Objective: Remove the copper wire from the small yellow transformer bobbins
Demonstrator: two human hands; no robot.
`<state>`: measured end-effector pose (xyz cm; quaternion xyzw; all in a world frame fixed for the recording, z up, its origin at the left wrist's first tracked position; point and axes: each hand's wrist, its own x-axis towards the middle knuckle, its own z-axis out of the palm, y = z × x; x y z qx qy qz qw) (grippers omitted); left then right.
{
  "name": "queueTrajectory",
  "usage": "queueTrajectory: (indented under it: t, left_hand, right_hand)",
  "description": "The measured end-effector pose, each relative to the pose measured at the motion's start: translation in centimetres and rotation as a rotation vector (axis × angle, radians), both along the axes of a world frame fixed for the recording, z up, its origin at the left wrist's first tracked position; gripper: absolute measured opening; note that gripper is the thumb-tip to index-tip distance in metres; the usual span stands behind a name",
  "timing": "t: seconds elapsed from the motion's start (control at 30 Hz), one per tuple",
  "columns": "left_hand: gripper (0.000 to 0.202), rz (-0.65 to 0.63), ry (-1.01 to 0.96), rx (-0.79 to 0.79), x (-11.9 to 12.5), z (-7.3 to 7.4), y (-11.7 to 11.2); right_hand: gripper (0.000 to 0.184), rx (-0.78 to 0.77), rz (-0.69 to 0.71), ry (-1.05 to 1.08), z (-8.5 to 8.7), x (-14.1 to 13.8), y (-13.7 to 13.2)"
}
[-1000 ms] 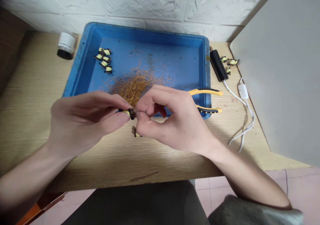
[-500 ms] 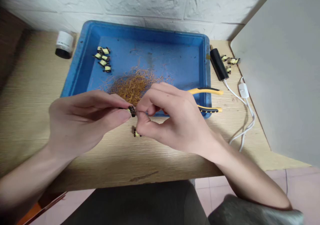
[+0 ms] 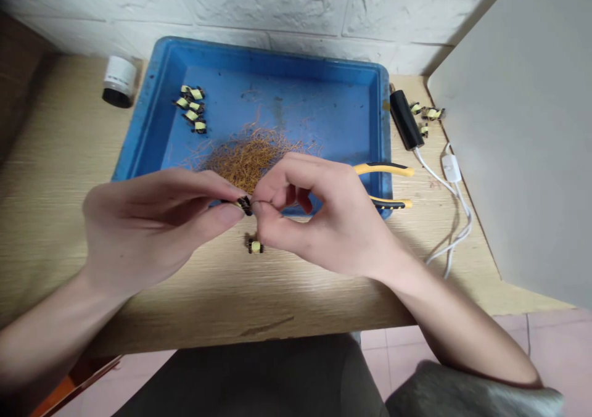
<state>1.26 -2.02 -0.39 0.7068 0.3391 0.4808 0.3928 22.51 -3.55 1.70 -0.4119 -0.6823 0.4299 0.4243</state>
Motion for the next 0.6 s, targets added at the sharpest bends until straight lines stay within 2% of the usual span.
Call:
queueTrajectory:
  t: [0.23, 0.37, 0.6]
  left_hand:
    - [0.029, -0.025, 0.012, 0.015, -0.22, 0.07, -0.1]
    - [0.025, -0.024, 0.059, -0.035, -0.35, -0.07, -0.35]
    - [0.027, -0.009, 0.084, -0.111, -0.11, 0.27, -0.76]
  right_hand:
    - [0.019, -0.166, 0.04, 0.066, 0.2, 0.22, 0.05]
    - [0.019, -0.257, 0.059, 0.076, 0.48, 0.43, 0.16]
    - [0.019, -0.281, 0.077, 0.081, 0.64, 0.56, 0.21]
